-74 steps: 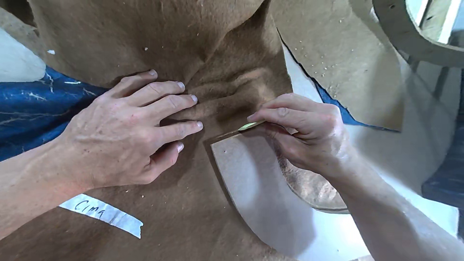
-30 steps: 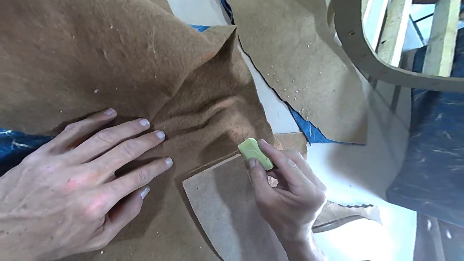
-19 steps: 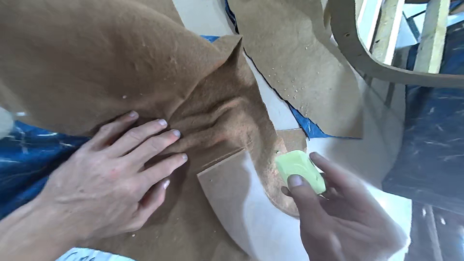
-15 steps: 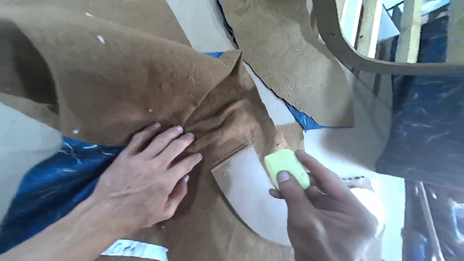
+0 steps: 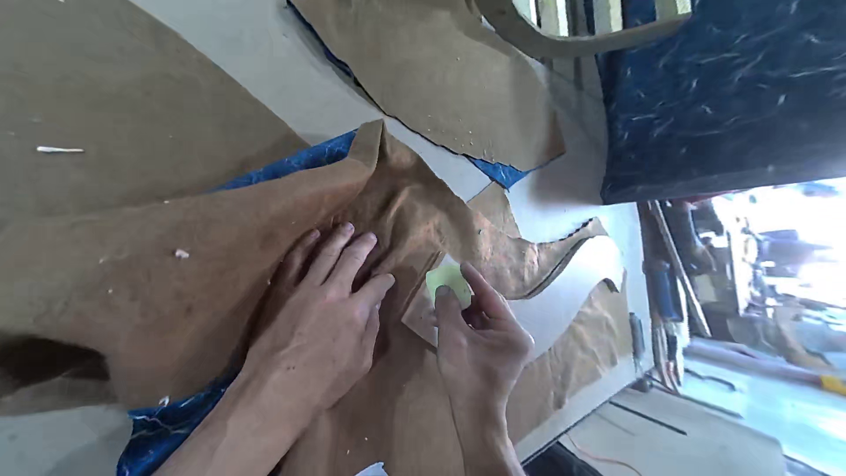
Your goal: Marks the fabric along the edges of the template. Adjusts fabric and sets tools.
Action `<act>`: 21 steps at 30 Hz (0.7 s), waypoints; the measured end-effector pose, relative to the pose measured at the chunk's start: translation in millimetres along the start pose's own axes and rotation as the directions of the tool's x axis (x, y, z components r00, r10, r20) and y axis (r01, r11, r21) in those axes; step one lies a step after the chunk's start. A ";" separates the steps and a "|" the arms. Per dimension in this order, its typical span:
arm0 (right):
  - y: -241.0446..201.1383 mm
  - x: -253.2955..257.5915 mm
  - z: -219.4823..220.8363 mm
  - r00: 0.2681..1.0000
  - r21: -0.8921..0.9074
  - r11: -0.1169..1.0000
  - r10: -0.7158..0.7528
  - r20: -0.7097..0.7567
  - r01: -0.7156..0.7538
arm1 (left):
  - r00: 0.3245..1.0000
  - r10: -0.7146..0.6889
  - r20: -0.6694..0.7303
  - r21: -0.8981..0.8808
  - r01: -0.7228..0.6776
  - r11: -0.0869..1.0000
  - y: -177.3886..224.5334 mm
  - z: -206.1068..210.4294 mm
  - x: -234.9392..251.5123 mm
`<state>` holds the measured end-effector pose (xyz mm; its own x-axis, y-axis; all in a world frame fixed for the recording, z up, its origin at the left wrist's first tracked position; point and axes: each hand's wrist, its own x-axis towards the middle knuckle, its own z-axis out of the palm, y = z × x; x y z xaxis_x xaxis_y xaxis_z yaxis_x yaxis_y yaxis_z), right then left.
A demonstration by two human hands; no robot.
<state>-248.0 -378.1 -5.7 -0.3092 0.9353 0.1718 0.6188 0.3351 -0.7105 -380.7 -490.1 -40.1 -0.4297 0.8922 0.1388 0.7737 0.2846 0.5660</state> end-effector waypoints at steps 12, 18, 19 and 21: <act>-13.8 -8.6 18.1 0.995 -0.249 0.968 -0.053 -0.083 0.031 | 1.000 -0.023 0.014 -0.047 0.024 0.999 -2.7 -0.4 1.0; -23.3 -20.2 19.7 0.995 -0.292 0.956 -0.020 -0.094 -0.008 | 0.999 -0.026 0.028 -0.061 0.028 0.998 -3.5 -2.9 1.1; -24.3 -22.6 20.0 0.995 -0.296 0.955 -0.026 -0.100 -0.005 | 0.999 -0.025 0.023 -0.060 0.027 0.998 -3.7 -2.9 1.2; -25.5 -27.4 19.7 0.994 -0.302 0.953 -0.041 -0.103 0.008 | 1.000 -0.023 0.018 -0.059 0.024 0.998 -3.5 -2.9 1.2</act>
<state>-269.5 -414.5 -5.7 -0.2586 0.9274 0.2703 0.8055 0.3614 -0.4696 -385.2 -491.1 -39.6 -0.4388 0.8917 0.1110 0.7343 0.2846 0.6163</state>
